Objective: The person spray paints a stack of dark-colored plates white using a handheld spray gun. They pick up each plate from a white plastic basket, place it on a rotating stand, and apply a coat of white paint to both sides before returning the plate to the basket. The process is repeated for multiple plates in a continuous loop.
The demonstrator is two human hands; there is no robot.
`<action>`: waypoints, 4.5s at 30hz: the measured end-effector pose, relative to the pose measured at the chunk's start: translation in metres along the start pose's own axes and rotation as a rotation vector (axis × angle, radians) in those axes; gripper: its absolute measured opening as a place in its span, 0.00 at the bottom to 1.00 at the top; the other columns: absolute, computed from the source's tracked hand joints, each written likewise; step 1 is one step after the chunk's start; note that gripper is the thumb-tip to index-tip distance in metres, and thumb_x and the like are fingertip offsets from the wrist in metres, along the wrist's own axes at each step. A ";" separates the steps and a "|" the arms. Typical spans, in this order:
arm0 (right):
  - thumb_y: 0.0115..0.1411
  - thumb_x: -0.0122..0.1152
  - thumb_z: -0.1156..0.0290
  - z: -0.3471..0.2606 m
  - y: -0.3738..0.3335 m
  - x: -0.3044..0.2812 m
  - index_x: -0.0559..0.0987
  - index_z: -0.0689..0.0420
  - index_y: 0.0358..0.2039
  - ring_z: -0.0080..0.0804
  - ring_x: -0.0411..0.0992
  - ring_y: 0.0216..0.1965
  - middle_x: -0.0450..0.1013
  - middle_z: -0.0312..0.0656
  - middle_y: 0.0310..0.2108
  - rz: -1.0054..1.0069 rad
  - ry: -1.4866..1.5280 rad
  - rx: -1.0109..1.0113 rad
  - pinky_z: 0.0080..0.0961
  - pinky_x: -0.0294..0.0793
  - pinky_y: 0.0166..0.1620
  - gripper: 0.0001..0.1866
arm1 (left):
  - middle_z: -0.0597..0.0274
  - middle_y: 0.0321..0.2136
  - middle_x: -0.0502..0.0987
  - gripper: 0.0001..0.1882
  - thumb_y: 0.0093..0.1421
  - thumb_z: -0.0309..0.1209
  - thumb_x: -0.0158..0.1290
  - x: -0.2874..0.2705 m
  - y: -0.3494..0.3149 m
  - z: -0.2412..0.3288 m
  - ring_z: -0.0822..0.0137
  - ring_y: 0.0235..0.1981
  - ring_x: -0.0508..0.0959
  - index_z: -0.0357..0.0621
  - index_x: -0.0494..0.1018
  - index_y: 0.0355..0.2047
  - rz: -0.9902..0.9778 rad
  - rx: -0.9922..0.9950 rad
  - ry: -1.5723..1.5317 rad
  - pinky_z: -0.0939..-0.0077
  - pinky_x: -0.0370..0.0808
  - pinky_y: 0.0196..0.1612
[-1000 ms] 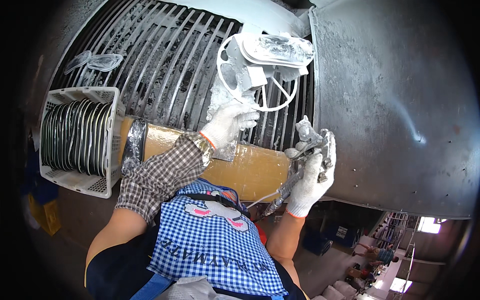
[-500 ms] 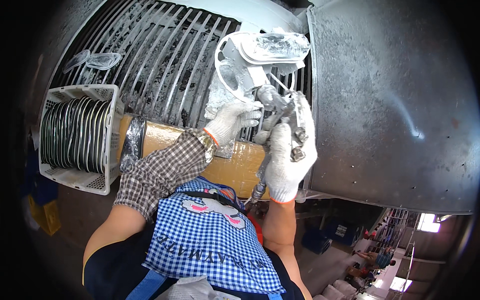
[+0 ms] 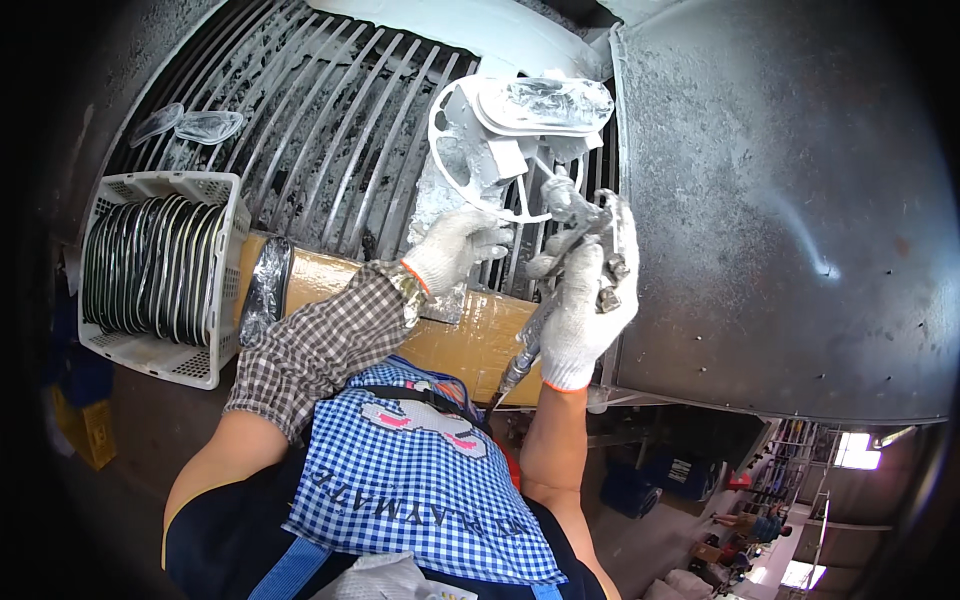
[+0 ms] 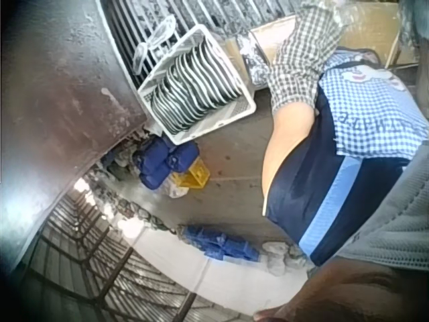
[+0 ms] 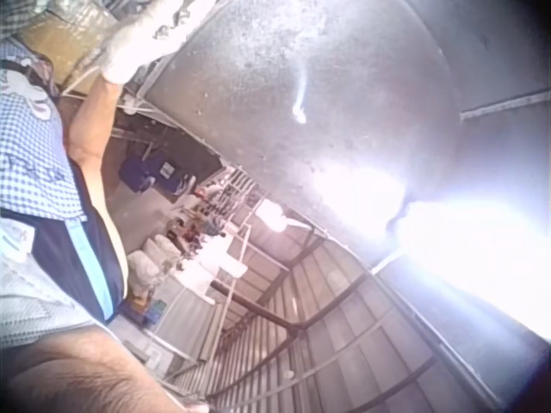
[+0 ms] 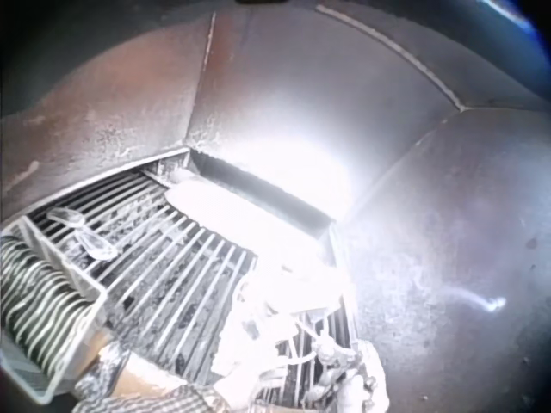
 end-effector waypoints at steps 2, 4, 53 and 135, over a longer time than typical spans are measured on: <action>0.76 0.56 0.69 0.000 0.001 -0.010 0.67 0.65 0.70 0.23 0.74 0.30 0.79 0.44 0.39 0.065 0.014 -0.008 0.23 0.79 0.34 0.26 | 0.53 0.47 0.83 0.15 0.68 0.28 0.55 -0.001 -0.002 0.003 0.59 0.44 0.84 0.38 0.75 0.54 -0.010 0.014 0.000 0.60 0.83 0.45; 0.76 0.56 0.67 0.003 0.005 -0.024 0.66 0.66 0.71 0.25 0.77 0.33 0.80 0.50 0.46 0.067 0.032 -0.033 0.27 0.82 0.36 0.27 | 0.53 0.47 0.82 0.15 0.68 0.28 0.55 0.001 -0.005 0.010 0.58 0.43 0.84 0.38 0.75 0.54 -0.024 0.028 0.009 0.60 0.83 0.44; 0.75 0.59 0.69 0.022 0.027 -0.016 0.67 0.65 0.70 0.18 0.74 0.33 0.79 0.40 0.41 -0.051 0.102 0.003 0.17 0.77 0.35 0.27 | 0.51 0.50 0.81 0.18 0.71 0.32 0.52 0.011 -0.043 0.074 0.61 0.48 0.83 0.37 0.74 0.58 0.003 0.203 0.191 0.64 0.82 0.54; 0.72 0.61 0.67 0.096 -0.069 -0.131 0.66 0.66 0.72 0.29 0.77 0.54 0.78 0.50 0.58 0.055 -0.224 0.275 0.27 0.76 0.57 0.31 | 0.49 0.54 0.78 0.18 0.75 0.30 0.50 0.145 0.072 0.104 0.60 0.54 0.81 0.34 0.70 0.61 -0.036 0.432 0.120 0.66 0.84 0.55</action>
Point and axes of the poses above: each hand's wrist, its own y-axis towards the middle knuckle, its own x-axis out of the palm, z = x × y, the point moved 10 cm from there along y, towards the middle knuckle
